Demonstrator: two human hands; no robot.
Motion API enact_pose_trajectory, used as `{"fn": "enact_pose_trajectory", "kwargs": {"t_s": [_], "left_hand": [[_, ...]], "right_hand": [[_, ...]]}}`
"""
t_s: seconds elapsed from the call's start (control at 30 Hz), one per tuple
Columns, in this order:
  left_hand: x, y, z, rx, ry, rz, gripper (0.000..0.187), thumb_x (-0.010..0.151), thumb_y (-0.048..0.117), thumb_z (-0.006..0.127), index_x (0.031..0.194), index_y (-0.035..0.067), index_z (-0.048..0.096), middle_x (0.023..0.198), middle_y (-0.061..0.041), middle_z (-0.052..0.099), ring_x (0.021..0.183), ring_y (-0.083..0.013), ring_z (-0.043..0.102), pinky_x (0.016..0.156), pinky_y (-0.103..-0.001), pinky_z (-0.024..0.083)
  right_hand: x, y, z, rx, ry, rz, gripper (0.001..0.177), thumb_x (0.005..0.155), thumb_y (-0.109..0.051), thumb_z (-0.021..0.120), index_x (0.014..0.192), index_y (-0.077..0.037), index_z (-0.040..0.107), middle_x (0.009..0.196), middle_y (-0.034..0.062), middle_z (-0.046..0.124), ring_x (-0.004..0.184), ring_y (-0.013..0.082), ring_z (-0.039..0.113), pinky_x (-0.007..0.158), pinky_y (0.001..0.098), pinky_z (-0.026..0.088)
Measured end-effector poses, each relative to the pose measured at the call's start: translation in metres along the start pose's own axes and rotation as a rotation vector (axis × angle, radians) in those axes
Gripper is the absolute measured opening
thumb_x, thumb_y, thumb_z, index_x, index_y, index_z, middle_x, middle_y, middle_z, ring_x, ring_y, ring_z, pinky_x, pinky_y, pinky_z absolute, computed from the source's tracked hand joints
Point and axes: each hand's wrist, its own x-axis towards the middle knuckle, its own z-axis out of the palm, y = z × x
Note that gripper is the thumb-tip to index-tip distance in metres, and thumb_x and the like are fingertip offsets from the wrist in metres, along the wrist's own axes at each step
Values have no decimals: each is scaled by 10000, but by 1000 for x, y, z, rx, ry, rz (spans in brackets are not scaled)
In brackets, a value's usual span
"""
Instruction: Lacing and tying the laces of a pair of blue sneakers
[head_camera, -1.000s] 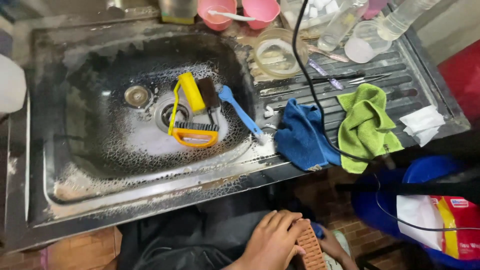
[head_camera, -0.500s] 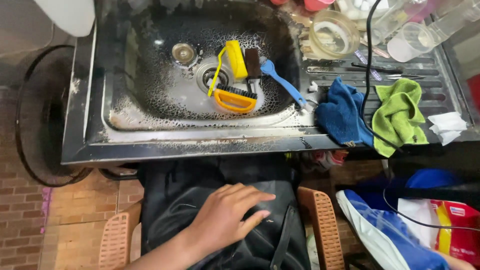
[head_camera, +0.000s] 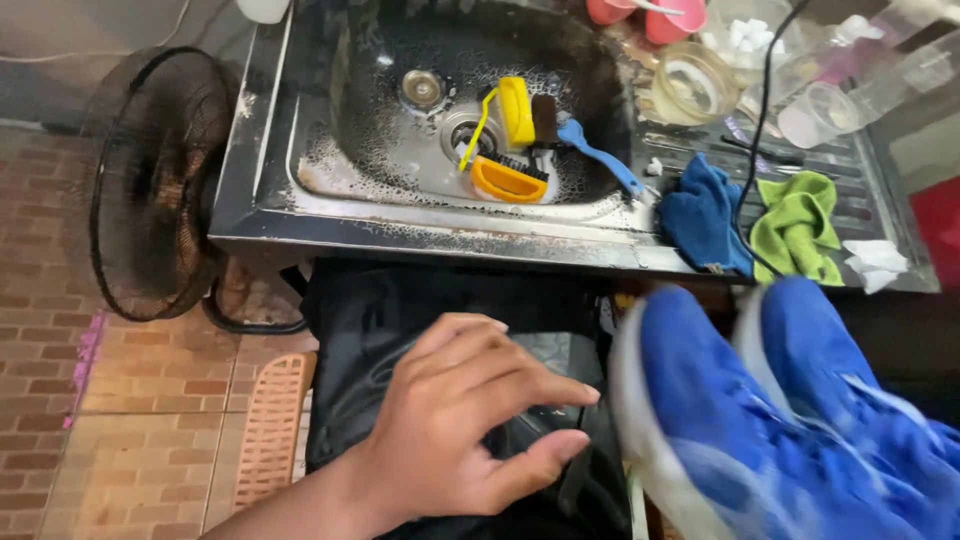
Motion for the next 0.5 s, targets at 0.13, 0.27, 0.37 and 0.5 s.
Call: {"fn": "enact_pose_trajectory", "kwargs": {"t_s": [0.13,0.27,0.37,0.5], "left_hand": [[0,10,-4,72,43,5,173,795,255,486,824,118,587,692,40,599,614,-148,564,656,-301,358],[-9,2,6,310,51,-168,250,741,341,535,877,136,576,728,39,558,649,-158,522,671,-300,329],[-15,-9,13,403,26,-213,338,707,383,563,915,116,556,798,-8,546,744,-193,529,689,-321,336],[-16,-17,19,425,-37,-229,373,678,368,602,940,108,551,824,-37,519,760,-218,511,688,-345,348]], "right_hand": [[-12,-116,-7,-104,59,-32,205,484,-530,682,655,-437,745,638,-274,745,687,-64,704,718,150,481],[13,-230,-2,-65,507,-851,350,634,-568,627,746,-237,600,796,63,535,668,217,552,639,335,429],[25,-260,25,-40,613,-846,311,725,-519,558,746,-209,575,755,54,503,626,201,520,604,321,394],[32,-265,71,22,669,-749,125,716,-335,620,773,-232,577,800,56,506,633,220,492,622,344,378]]}}
